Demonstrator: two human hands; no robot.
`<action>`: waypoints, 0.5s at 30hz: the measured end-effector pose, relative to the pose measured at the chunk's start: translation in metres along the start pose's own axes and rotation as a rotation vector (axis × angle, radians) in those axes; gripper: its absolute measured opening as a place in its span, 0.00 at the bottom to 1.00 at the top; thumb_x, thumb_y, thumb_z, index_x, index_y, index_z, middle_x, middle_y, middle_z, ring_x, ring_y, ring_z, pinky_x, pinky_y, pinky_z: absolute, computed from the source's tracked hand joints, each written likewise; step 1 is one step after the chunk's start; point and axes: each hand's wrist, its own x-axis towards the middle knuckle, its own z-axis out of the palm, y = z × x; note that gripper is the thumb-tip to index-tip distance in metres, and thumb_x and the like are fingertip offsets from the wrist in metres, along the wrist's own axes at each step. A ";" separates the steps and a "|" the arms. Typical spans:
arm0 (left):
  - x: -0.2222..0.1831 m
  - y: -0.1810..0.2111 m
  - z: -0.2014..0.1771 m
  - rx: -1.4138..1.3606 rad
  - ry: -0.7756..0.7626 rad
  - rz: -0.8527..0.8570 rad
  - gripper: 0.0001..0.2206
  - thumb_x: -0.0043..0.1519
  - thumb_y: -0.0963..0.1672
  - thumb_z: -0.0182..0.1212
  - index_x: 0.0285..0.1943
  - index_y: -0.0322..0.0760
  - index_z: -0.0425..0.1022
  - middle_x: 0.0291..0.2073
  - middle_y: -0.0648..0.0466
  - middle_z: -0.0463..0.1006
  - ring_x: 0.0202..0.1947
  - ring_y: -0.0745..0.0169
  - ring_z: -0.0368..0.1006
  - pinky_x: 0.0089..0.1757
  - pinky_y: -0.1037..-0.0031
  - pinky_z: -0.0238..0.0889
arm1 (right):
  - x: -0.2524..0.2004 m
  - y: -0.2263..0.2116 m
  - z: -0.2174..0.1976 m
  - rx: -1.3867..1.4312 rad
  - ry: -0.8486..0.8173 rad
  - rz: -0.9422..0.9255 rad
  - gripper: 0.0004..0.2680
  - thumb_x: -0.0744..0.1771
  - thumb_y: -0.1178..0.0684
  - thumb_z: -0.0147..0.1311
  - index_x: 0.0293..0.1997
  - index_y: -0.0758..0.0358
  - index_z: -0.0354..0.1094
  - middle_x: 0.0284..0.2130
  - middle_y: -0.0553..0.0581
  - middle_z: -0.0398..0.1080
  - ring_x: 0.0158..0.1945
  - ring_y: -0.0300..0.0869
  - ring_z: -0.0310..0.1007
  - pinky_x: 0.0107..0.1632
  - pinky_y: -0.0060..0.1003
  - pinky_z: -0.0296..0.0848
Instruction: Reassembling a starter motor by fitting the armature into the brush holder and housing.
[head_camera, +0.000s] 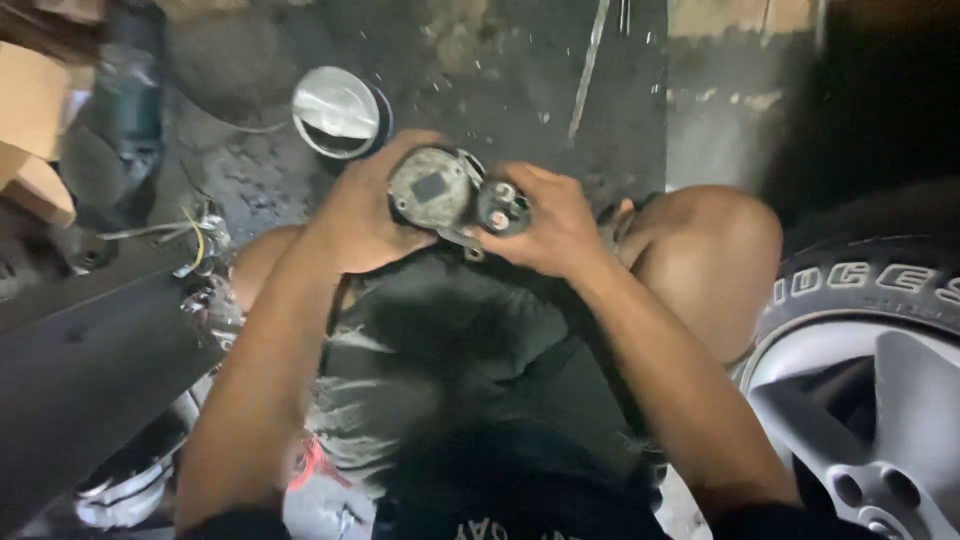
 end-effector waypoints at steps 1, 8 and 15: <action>-0.002 0.004 -0.005 -0.064 -0.013 0.048 0.38 0.43 0.42 0.74 0.67 0.47 0.66 0.48 0.44 0.82 0.53 0.39 0.78 0.52 0.50 0.70 | -0.003 -0.003 -0.005 0.002 0.019 -0.016 0.20 0.57 0.46 0.76 0.45 0.62 0.73 0.31 0.64 0.75 0.38 0.58 0.80 0.38 0.44 0.77; -0.071 0.069 0.005 -0.341 -0.202 0.237 0.43 0.47 0.48 0.76 0.72 0.32 0.58 0.59 0.27 0.73 0.60 0.25 0.70 0.60 0.42 0.60 | -0.087 -0.097 -0.051 -0.105 -0.032 -0.107 0.18 0.57 0.42 0.68 0.38 0.62 0.69 0.25 0.67 0.73 0.33 0.62 0.78 0.40 0.47 0.74; -0.133 0.065 0.103 -0.763 -0.035 0.239 0.32 0.49 0.52 0.77 0.57 0.31 0.72 0.45 0.42 0.78 0.50 0.49 0.77 0.53 0.58 0.70 | -0.202 -0.048 0.017 0.241 0.021 0.090 0.14 0.55 0.44 0.71 0.33 0.56 0.70 0.21 0.51 0.67 0.27 0.44 0.70 0.41 0.38 0.70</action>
